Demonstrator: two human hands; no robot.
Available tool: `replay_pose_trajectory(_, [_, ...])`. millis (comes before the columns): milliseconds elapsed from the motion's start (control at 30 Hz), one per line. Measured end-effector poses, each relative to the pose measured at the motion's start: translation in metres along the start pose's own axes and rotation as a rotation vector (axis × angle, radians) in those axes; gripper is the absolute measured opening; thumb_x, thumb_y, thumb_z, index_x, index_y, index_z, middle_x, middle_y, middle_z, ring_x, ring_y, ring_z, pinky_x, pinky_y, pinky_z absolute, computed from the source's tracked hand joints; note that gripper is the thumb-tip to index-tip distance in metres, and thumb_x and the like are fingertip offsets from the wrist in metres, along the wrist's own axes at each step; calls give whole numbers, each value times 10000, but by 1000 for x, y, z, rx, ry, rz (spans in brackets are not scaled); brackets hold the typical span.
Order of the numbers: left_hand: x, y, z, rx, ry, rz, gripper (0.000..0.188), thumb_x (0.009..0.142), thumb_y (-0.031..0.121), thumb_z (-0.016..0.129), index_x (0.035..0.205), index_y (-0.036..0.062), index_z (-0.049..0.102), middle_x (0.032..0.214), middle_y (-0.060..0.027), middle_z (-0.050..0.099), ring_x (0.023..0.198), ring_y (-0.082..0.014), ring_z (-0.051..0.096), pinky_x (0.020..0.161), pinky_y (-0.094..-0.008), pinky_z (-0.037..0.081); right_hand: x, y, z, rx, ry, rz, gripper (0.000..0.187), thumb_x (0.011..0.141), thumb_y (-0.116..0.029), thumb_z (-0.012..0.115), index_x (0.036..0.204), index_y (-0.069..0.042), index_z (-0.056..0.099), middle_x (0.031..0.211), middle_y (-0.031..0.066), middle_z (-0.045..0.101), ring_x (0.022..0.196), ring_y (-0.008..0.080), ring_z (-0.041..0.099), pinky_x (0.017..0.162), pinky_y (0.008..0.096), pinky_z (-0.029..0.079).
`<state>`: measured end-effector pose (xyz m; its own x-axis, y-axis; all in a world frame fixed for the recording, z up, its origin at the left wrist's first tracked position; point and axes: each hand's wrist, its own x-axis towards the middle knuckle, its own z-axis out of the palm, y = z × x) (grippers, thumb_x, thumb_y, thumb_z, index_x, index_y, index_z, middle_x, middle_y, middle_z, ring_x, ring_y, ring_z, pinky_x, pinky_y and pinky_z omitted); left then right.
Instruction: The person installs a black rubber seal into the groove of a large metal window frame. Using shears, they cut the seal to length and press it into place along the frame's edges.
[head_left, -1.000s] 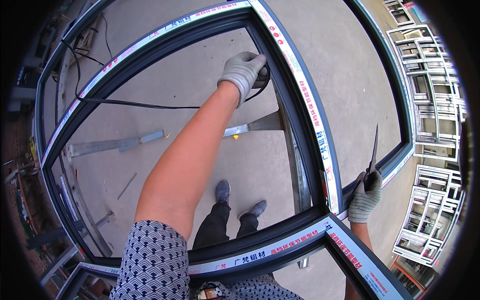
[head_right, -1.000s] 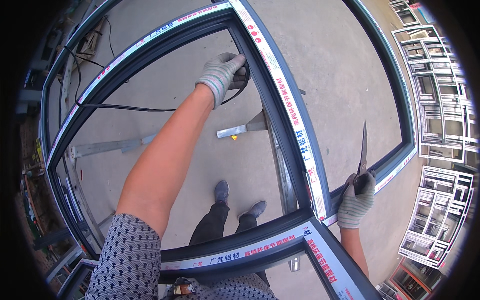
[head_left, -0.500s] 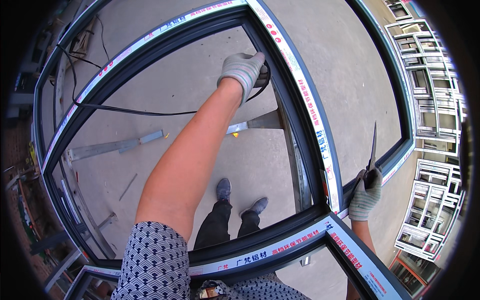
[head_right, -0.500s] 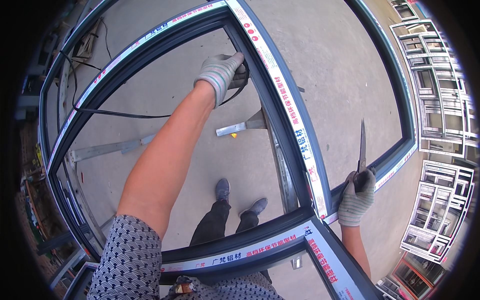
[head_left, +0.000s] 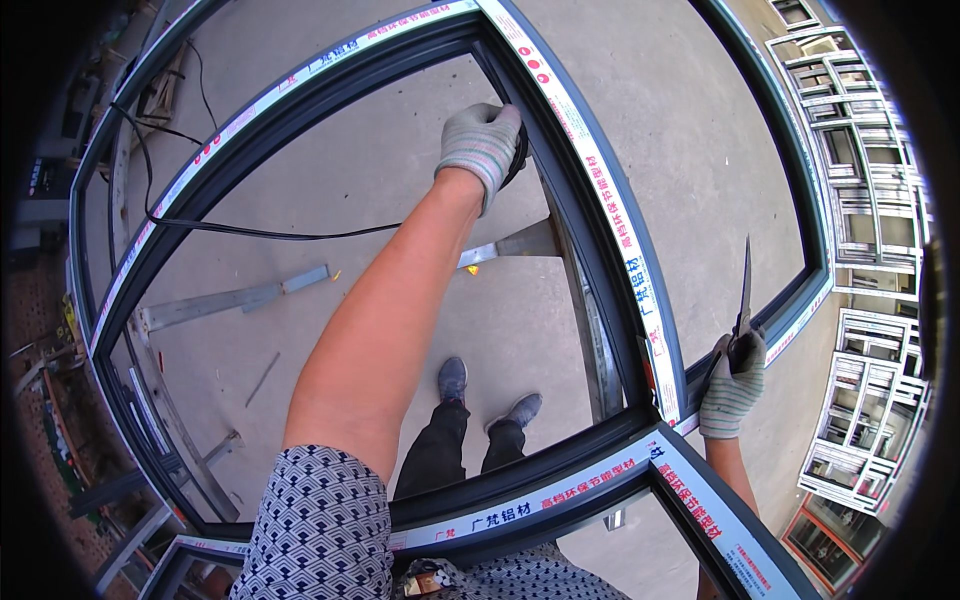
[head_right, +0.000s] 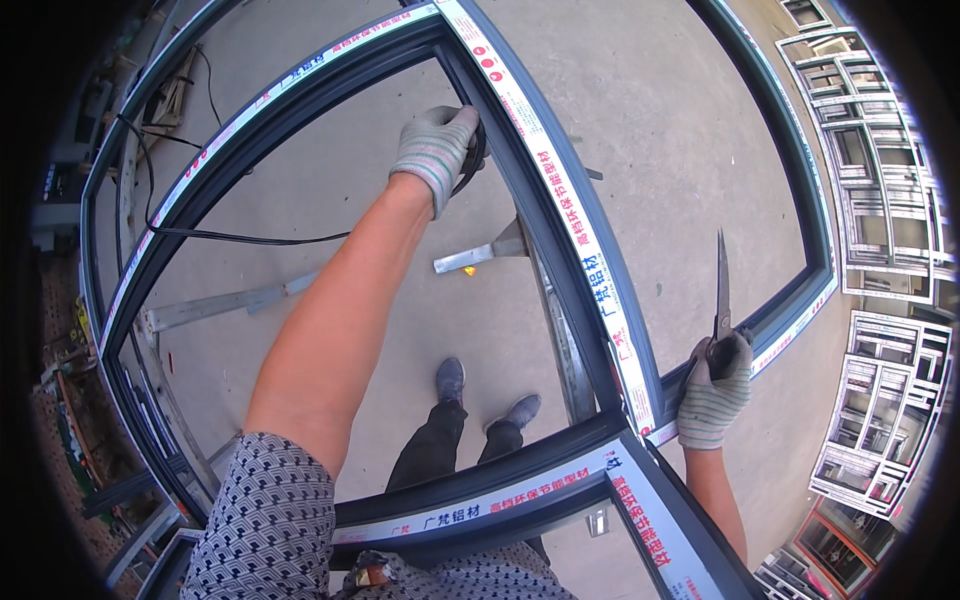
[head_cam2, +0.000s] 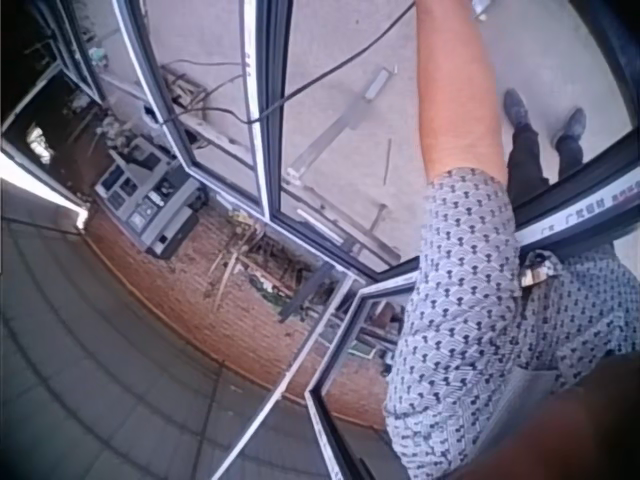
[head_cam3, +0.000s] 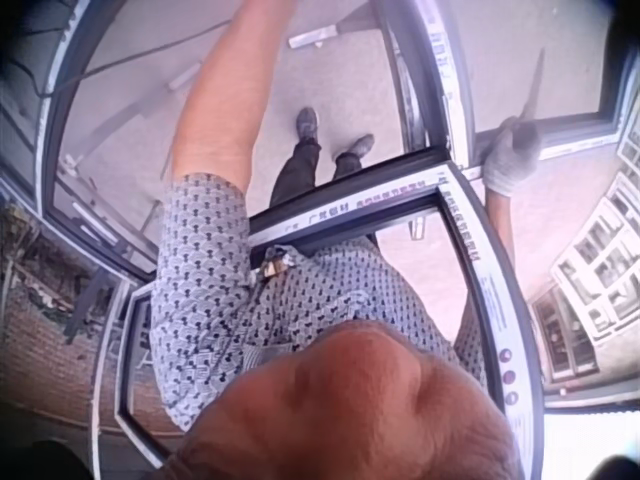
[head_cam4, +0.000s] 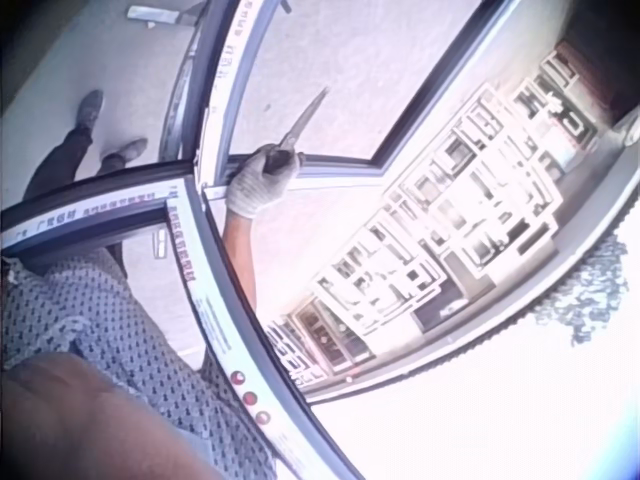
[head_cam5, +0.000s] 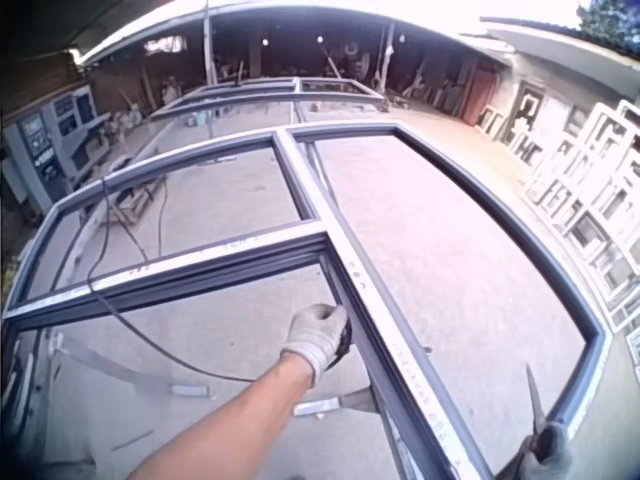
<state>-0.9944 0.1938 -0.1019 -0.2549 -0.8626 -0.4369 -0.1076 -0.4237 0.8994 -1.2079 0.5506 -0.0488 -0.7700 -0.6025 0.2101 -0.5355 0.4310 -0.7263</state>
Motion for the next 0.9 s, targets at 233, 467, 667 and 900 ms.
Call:
replay_pose_trajectory(233, [-9,4,1,-19,19,-31,345,953,277,627,1021,-59,672,732,-63,616,620,-152,628,606,-293,557,0,-5,0,-27,-5,20,296,902,41,610,1193,-6,579,922,24,633,807,90,602,769,237,507])
replay_pose_trajectory(467, [24,-7,1,-1,109,110,365,953,302,634,1019,-52,687,738,-58,620,647,-136,612,634,-284,537,0,-1,0,-33,17,-9,284,904,34,623,1180,-14,583,918,20,634,801,91,601,763,238,509])
replay_pose_trajectory(667, [27,-12,8,120,196,167,367,955,304,626,1003,-55,686,736,-60,624,624,-131,606,610,-284,522,0,-3,0,-55,10,-20,296,905,32,629,1193,-14,577,932,21,633,816,86,601,767,240,511])
replay_pose_trajectory(900, [35,-8,4,-35,187,138,362,966,305,610,991,-48,686,735,-63,635,598,-132,597,571,-290,515,0,0,0,-2,6,0,304,903,54,613,1195,-14,570,914,17,626,811,90,604,757,238,511])
